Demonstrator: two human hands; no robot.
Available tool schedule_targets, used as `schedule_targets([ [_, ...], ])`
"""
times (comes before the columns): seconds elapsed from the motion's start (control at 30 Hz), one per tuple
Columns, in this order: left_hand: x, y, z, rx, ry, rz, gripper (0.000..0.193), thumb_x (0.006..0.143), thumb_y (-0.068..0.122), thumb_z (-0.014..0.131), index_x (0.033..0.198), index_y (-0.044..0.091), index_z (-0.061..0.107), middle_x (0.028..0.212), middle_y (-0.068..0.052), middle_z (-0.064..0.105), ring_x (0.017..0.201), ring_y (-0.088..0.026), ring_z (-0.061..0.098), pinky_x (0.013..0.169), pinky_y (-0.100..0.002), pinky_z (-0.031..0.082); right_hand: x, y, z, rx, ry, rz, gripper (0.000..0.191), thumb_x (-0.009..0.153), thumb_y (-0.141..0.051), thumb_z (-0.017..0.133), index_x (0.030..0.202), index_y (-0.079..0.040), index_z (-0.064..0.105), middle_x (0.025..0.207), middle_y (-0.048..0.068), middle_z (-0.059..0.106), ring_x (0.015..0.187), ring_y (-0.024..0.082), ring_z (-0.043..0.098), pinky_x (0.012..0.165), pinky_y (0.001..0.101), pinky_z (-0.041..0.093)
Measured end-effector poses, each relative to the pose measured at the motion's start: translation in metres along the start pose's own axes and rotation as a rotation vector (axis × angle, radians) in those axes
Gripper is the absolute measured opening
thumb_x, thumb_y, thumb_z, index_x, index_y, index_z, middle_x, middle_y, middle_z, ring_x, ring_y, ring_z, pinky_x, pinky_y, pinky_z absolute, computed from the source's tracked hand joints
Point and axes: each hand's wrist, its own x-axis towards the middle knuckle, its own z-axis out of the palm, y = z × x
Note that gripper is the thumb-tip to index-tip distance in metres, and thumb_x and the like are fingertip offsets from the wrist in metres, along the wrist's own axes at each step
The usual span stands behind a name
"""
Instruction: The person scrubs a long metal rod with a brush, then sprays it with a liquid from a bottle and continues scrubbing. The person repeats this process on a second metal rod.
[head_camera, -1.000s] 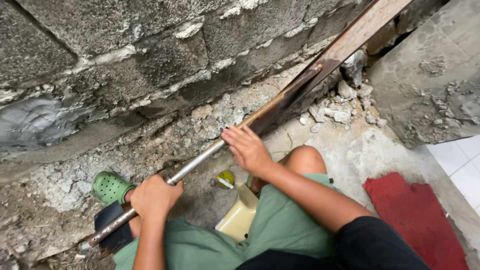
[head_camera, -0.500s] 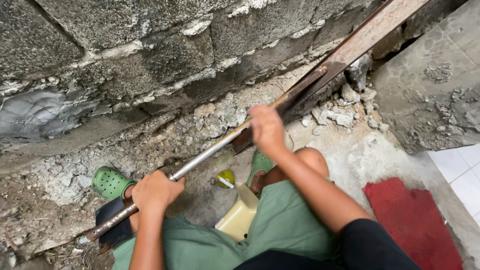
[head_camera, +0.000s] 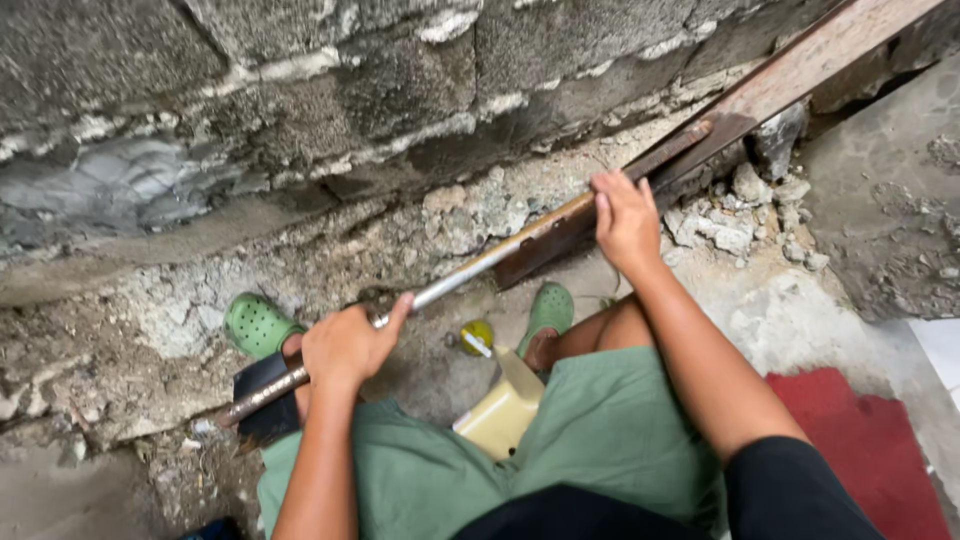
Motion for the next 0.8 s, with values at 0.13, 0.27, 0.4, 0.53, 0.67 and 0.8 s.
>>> schedule_targets([
  [0.13, 0.008, -0.005, 0.008, -0.008, 0.02, 0.007, 0.086, 0.093, 0.078, 0.034, 0.094, 0.006, 0.08, 0.096, -0.025, 0.075, 0.098, -0.042, 0.072, 0.091, -0.049, 0.054, -0.003, -0.033, 0.016, -0.037, 0.063, 0.064, 0.027, 0.104, -0.01, 0.051, 0.117, -0.001, 0.073, 0.125, 0.02, 0.071, 0.124, 0.038, 0.063, 0.114, 0.0546, 0.039],
  [0.27, 0.007, -0.006, 0.011, -0.028, 0.015, 0.007, 0.077, 0.096, 0.07, 0.032, 0.095, 0.009, 0.079, 0.093, -0.024, 0.075, 0.095, -0.042, 0.073, 0.088, -0.051, 0.054, -0.033, -0.12, 0.033, 0.231, -0.055, 0.012, 0.026, 0.103, -0.012, 0.052, 0.116, 0.0, 0.071, 0.122, 0.018, 0.07, 0.122, 0.037, 0.064, 0.112, 0.0508, 0.043],
  [0.4, 0.003, -0.004, 0.01, -0.024, 0.032, -0.003, 0.076, 0.098, 0.069, 0.033, 0.096, 0.01, 0.08, 0.093, -0.024, 0.075, 0.095, -0.043, 0.072, 0.088, -0.051, 0.054, -0.057, -0.166, 0.033, 0.307, -0.166, -0.207, 0.036, 0.102, -0.015, 0.05, 0.131, -0.001, 0.068, 0.135, 0.018, 0.068, 0.131, 0.036, 0.06, 0.114, 0.0566, 0.036],
  [0.53, 0.001, -0.001, 0.008, -0.037, 0.034, -0.013, 0.075, 0.096, 0.071, 0.034, 0.099, 0.011, 0.079, 0.093, -0.025, 0.075, 0.096, -0.043, 0.072, 0.088, -0.051, 0.054, -0.037, -0.103, 0.023, 0.339, -0.167, -0.206, 0.031, 0.105, -0.014, 0.048, 0.128, -0.008, 0.068, 0.134, 0.012, 0.069, 0.133, 0.029, 0.061, 0.117, 0.0544, 0.038],
  [0.67, 0.001, 0.0, 0.008, -0.025, 0.046, -0.012, 0.077, 0.096, 0.072, 0.033, 0.099, 0.01, 0.08, 0.095, -0.025, 0.075, 0.098, -0.043, 0.072, 0.09, -0.051, 0.054, -0.006, -0.007, 0.0, -0.018, -0.068, -0.012, 0.028, 0.104, -0.012, 0.052, 0.124, -0.005, 0.072, 0.133, 0.015, 0.07, 0.131, 0.034, 0.061, 0.115, 0.0616, 0.032],
  [0.8, 0.001, 0.001, 0.008, -0.013, 0.043, -0.025, 0.078, 0.097, 0.072, 0.032, 0.101, 0.012, 0.08, 0.097, -0.024, 0.076, 0.099, -0.042, 0.073, 0.091, -0.05, 0.055, 0.004, -0.002, 0.0, -0.035, 0.019, 0.12, 0.025, 0.103, -0.012, 0.053, 0.116, -0.004, 0.072, 0.126, 0.016, 0.071, 0.123, 0.036, 0.064, 0.109, 0.0552, 0.041],
])
